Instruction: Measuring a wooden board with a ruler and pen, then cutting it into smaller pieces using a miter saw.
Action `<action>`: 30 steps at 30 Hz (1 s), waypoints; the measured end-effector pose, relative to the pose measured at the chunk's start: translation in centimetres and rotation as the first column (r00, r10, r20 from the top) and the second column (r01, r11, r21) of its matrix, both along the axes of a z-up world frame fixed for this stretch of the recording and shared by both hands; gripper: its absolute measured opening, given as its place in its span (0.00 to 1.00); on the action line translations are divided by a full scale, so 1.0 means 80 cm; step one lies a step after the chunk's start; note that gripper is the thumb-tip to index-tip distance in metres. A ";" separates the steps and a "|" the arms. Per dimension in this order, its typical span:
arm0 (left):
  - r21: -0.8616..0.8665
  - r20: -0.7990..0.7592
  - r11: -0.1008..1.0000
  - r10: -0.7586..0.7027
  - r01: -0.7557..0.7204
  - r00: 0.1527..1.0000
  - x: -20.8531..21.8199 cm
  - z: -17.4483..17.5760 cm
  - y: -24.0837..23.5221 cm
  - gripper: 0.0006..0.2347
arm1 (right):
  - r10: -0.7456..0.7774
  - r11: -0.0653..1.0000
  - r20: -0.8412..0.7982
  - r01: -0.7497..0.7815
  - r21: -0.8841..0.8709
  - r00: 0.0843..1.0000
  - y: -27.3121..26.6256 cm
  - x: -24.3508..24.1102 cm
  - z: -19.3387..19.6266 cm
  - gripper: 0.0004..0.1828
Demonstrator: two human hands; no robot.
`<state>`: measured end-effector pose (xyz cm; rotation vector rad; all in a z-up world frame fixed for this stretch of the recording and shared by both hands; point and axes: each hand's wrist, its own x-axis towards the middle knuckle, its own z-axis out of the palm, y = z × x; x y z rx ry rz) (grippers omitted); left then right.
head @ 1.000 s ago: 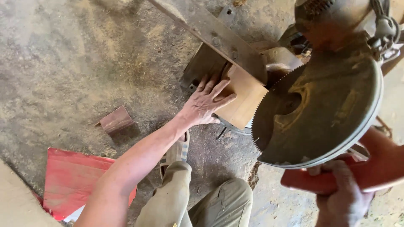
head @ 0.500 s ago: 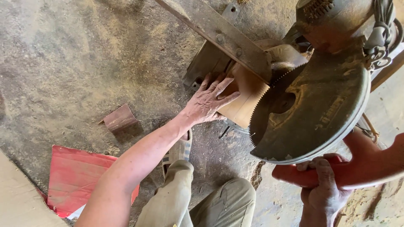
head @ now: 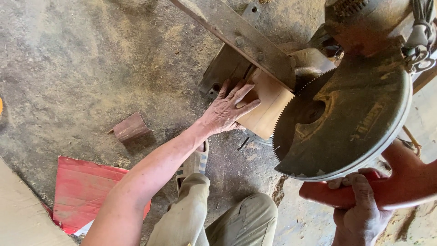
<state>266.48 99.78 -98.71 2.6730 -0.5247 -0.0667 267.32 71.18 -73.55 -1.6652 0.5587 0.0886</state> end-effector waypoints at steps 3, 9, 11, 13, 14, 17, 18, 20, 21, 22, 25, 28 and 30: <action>-0.042 0.030 0.999 0.008 -0.007 1.000 0.000 -0.001 0.000 0.57 | 0.053 0.998 0.005 -0.053 0.016 0.999 -0.006 0.002 0.000 0.07; -0.032 -0.010 0.999 0.002 -0.002 1.000 0.000 0.004 0.001 0.56 | -0.002 0.999 -0.026 0.003 0.039 1.000 -0.011 -0.003 -0.009 0.08; -0.014 -0.037 1.000 0.001 -0.001 0.999 0.000 0.005 0.000 0.55 | 0.004 1.000 -0.015 -0.004 -0.001 1.000 -0.012 -0.008 -0.018 0.09; 0.004 -0.063 1.000 -0.002 0.003 0.998 0.000 0.007 0.000 0.54 | 0.009 0.999 -0.005 -0.009 -0.041 1.000 -0.015 -0.011 -0.023 0.09; -0.004 -0.071 1.000 -0.001 0.001 0.997 -0.001 0.009 0.001 0.53 | 0.025 0.999 0.003 -0.025 -0.029 1.000 -0.018 -0.012 -0.025 0.08; -0.011 -0.063 1.000 0.002 -0.003 0.998 0.001 0.006 0.001 0.54 | 0.005 1.000 0.007 -0.005 -0.006 1.000 -0.009 -0.004 -0.013 0.06; -0.006 -0.054 1.000 0.008 -0.008 0.999 0.000 0.005 0.001 0.54 | -0.028 1.000 -0.004 0.028 0.009 1.000 -0.002 0.000 -0.007 0.05; -0.004 -0.064 1.000 0.005 -0.005 0.998 0.003 0.010 0.003 0.53 | -0.016 0.999 -0.062 0.018 0.048 0.998 -0.021 0.003 -0.005 0.10; -0.003 -0.082 1.000 -0.001 0.001 0.997 0.001 0.013 0.004 0.52 | -0.003 0.996 -0.126 0.014 0.087 0.992 -0.030 0.003 -0.005 0.16; 0.000 -0.085 1.000 0.006 -0.006 0.996 0.001 0.012 0.005 0.52 | 0.004 0.996 -0.129 0.008 0.089 0.992 0.013 0.015 0.025 0.16; 0.005 -0.096 1.000 0.001 -0.001 0.995 0.000 0.006 0.003 0.52 | 0.186 0.963 -0.010 -0.184 -0.197 0.983 0.055 0.039 0.074 0.31; -0.029 -0.004 0.999 0.023 -0.023 1.000 0.002 0.001 0.001 0.53 | 0.002 0.983 -0.102 -0.020 -0.180 0.995 -0.035 0.051 0.052 0.13; -0.039 -0.014 0.999 0.019 -0.020 1.000 0.002 0.003 0.003 0.52 | -0.065 0.984 -0.157 0.038 -0.172 0.985 -0.039 0.060 0.051 0.09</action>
